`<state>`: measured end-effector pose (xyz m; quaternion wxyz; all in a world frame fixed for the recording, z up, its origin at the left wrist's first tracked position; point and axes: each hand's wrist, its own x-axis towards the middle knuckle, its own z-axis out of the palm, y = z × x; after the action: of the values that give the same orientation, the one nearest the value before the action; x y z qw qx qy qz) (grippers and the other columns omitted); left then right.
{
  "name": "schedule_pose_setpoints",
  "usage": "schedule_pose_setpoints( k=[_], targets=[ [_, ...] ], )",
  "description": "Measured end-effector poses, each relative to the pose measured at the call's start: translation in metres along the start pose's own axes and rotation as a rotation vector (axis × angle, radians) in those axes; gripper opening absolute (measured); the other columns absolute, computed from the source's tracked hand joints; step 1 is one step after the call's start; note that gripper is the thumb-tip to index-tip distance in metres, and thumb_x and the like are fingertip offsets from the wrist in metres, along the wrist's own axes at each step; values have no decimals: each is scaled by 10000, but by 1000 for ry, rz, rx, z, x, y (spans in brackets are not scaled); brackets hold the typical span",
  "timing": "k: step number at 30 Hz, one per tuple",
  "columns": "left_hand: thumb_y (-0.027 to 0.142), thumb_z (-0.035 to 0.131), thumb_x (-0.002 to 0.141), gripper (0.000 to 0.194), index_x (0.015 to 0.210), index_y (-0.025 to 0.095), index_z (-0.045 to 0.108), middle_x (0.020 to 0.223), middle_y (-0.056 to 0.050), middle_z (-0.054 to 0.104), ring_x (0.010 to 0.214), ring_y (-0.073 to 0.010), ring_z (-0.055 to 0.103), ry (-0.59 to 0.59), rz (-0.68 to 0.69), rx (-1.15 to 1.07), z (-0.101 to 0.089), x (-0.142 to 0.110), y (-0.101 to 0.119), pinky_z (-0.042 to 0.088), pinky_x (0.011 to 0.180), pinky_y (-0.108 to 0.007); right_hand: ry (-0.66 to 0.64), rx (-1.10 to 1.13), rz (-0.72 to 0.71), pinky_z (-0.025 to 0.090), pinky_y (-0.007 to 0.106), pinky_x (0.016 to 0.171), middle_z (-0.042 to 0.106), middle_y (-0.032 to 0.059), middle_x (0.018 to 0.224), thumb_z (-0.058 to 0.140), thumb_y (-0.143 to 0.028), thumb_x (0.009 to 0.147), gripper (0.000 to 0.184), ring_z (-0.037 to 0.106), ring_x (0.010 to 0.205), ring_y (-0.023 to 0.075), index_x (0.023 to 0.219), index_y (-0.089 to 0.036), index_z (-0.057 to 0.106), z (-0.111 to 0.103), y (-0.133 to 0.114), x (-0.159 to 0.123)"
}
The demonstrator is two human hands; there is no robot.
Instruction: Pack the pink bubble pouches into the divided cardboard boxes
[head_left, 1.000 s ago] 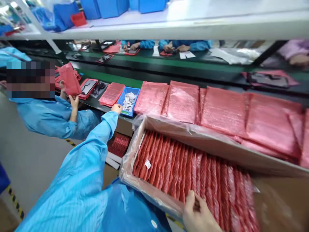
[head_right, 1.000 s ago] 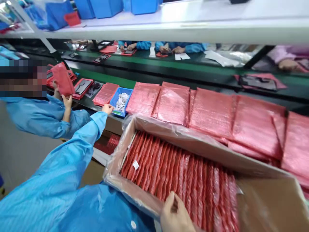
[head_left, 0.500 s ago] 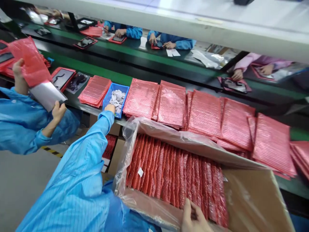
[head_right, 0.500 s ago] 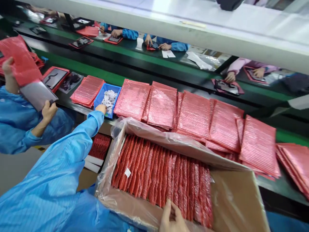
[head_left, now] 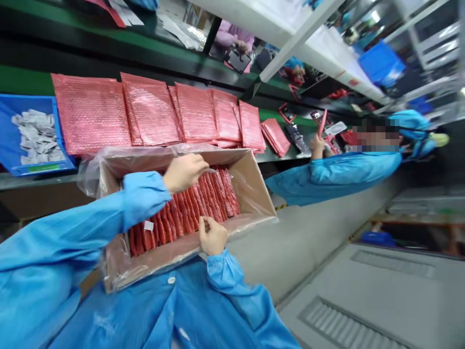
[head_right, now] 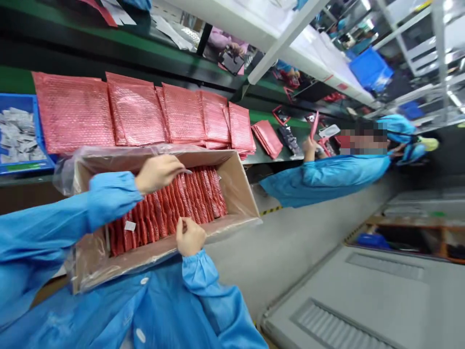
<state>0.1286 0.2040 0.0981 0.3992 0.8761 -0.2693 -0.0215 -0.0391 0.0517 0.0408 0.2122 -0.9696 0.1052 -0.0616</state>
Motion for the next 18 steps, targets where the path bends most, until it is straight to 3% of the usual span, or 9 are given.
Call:
schedule_pose_setpoints(
  k=[1, 3, 5, 8, 10, 12, 14, 16, 18],
  targets=[
    [419, 558, 841, 242, 998, 265, 659, 1101, -63, 624, 1084, -239, 547, -35, -23, -7, 23, 8, 6, 426, 928, -366, 0, 4, -5, 393, 246, 576, 698, 31, 652, 446, -374, 895, 333, 651, 602, 164, 792, -182, 699, -1, 1, -4],
    [422, 562, 849, 331, 1108, 221, 607, 1183, -84, 584, 1088, -236, 542, -80, -100, 15, 58, 13, -1, 433, 935, -415, -11, 19, -14, 401, 251, 585, 701, 37, 663, 438, -378, 901, 343, 657, 615, 171, 806, -179, 700, -3, 4, -14],
    [419, 541, 869, 373, 1163, 191, 566, 1224, -98, 557, 1080, -229, 543, -105, -199, 82, 70, 3, -29, 438, 933, -455, -56, 33, -22, 421, 260, 607, 713, 46, 707, 425, -386, 905, 353, 667, 649, 183, 833, -179, 702, -6, 5, -24],
    [431, 522, 877, 398, 1170, 164, 555, 1210, -109, 567, 1095, -242, 542, -128, -399, 225, 50, -31, -79, 410, 965, -494, -318, 68, -98, 467, 277, 646, 729, 48, 804, 427, -411, 905, 347, 679, 722, 200, 943, -195, 695, -22, 13, -26],
    [436, 503, 880, 418, 1152, 123, 561, 1169, -140, 593, 1101, -264, 546, -112, -540, 320, 28, -57, -102, 378, 999, -501, -614, 166, -297, 503, 286, 733, 727, 47, 934, 443, -447, 901, 365, 677, 831, 196, 1072, -207, 659, -35, 28, -6],
    [413, 478, 887, 426, 1150, 87, 557, 1169, -179, 595, 1130, -281, 537, -54, -670, 397, 14, -82, -112, 353, 1037, -468, -795, 246, -548, 490, 313, 883, 682, 71, 1107, 450, -504, 891, 447, 637, 997, 202, 1174, -197, 611, -39, 51, 33],
    [374, 421, 906, 455, 1219, 53, 501, 1259, -217, 536, 1218, -291, 479, 59, -793, 460, 16, -105, -111, 323, 1074, -440, -729, 186, -691, 415, 382, 1012, 595, 131, 1252, 444, -564, 873, 557, 544, 1160, 249, 1220, -152, 583, -31, 75, 84],
    [347, 346, 923, 507, 1313, 27, 394, 1383, -240, 415, 1321, -291, 368, 199, -898, 515, 34, -127, -102, 287, 1106, -437, -537, 14, -670, 330, 475, 1069, 463, 197, 1377, 450, -595, 855, 668, 398, 1291, 324, 1297, -98, 519, -10, 96, 132],
    [357, 316, 924, 554, 1363, 19, 317, 1456, -243, 311, 1375, -296, 273, 311, -962, 560, 62, -145, -92, 270, 1118, -446, -428, -157, -595, 274, 572, 1063, 311, 199, 1478, 431, -597, 860, 713, 238, 1365, 384, 1384, -113, 421, 16, 114, 165]
  ],
)
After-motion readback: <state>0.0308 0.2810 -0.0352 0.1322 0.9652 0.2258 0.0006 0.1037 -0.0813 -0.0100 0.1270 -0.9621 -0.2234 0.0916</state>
